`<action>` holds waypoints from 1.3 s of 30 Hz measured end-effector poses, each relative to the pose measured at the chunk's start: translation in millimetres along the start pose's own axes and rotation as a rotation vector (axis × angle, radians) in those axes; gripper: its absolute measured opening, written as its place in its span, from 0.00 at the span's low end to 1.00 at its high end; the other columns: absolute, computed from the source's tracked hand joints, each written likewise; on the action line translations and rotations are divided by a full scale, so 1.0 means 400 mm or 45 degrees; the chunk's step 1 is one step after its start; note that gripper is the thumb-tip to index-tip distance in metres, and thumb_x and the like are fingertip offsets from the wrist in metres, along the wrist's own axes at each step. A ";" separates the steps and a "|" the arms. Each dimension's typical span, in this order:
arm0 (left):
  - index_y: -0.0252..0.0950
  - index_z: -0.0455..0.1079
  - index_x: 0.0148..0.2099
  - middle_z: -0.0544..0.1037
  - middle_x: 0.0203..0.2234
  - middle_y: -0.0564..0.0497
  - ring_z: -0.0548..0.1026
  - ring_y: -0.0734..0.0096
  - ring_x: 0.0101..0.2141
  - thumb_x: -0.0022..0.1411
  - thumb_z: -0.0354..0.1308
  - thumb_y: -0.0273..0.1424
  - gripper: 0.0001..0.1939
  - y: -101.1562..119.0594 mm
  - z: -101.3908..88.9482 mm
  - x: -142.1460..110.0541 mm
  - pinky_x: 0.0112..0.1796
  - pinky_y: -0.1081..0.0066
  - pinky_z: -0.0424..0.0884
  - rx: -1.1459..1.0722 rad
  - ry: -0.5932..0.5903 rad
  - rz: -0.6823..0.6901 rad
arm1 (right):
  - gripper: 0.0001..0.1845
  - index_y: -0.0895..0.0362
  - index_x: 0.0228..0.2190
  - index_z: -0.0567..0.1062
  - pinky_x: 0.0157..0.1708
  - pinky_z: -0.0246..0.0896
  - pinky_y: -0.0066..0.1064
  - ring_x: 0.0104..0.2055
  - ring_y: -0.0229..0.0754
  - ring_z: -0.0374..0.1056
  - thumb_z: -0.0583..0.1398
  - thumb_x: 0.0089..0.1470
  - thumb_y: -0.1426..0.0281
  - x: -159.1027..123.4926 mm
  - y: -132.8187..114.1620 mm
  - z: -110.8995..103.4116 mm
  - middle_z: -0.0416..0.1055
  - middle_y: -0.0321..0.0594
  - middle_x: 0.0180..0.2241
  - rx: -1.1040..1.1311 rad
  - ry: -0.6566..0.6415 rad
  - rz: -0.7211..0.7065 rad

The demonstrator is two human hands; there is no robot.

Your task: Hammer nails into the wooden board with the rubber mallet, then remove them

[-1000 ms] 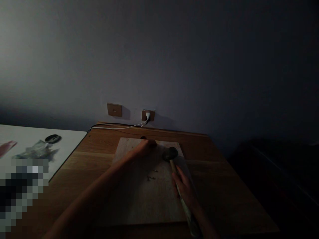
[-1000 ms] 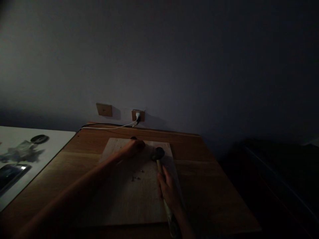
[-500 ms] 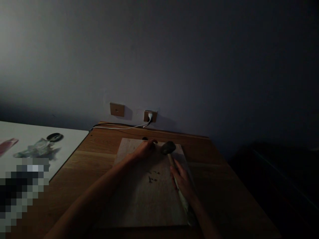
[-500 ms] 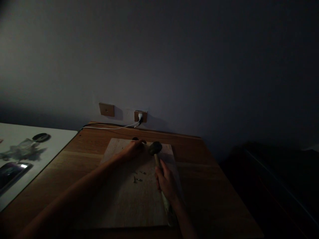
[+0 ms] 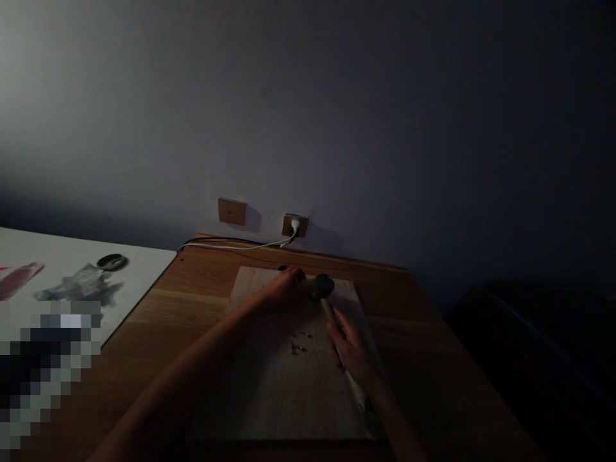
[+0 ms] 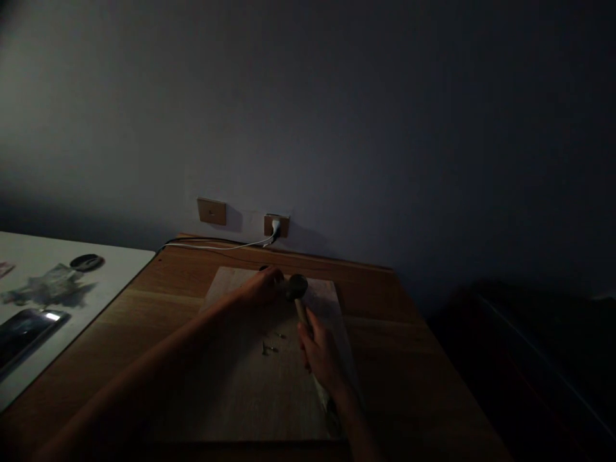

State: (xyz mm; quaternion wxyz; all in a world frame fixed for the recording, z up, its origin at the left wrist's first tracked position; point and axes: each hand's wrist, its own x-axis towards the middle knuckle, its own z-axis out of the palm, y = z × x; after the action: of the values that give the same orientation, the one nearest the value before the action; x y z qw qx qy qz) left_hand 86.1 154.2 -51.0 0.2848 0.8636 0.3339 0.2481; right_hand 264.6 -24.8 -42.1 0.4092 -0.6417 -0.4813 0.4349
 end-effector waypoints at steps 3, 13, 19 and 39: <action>0.36 0.74 0.39 0.78 0.40 0.48 0.75 0.66 0.36 0.51 0.64 0.27 0.11 0.043 -0.036 -0.009 0.36 0.72 0.69 0.095 -0.221 0.074 | 0.41 0.55 0.64 0.63 0.11 0.48 0.21 0.14 0.31 0.54 0.59 0.55 0.48 -0.035 0.029 -0.022 0.60 0.24 0.20 0.034 0.046 0.097; 0.36 0.75 0.33 0.81 0.30 0.47 0.76 0.63 0.29 0.53 0.66 0.26 0.04 0.189 0.013 -0.065 0.26 0.71 0.65 0.507 -0.746 0.390 | 0.45 0.57 0.64 0.63 0.11 0.53 0.25 0.14 0.34 0.57 0.58 0.54 0.44 -0.060 0.075 -0.032 0.66 0.30 0.21 0.060 0.119 0.159; 0.38 0.78 0.42 0.81 0.32 0.53 0.77 0.71 0.32 0.52 0.60 0.19 0.16 0.108 -0.050 -0.032 0.34 0.76 0.69 0.225 -0.500 0.252 | 0.45 0.61 0.63 0.62 0.11 0.51 0.24 0.15 0.32 0.54 0.59 0.54 0.45 -0.065 0.062 -0.025 0.61 0.27 0.21 0.135 0.122 0.108; 0.37 0.78 0.41 0.81 0.37 0.50 0.78 0.68 0.38 0.57 0.58 0.25 0.11 -0.065 -0.019 -0.044 0.41 0.74 0.71 0.010 0.044 0.026 | 0.42 0.59 0.63 0.63 0.10 0.48 0.22 0.13 0.30 0.52 0.59 0.55 0.48 -0.059 0.072 -0.025 0.60 0.26 0.21 0.162 0.086 0.091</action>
State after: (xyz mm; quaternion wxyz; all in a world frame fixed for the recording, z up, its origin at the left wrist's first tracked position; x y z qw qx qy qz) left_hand 58.5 159.9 -67.0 0.2730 0.8636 0.3311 0.2646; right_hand 278.0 -54.5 -62.5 0.4492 -0.6455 -0.4155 0.4570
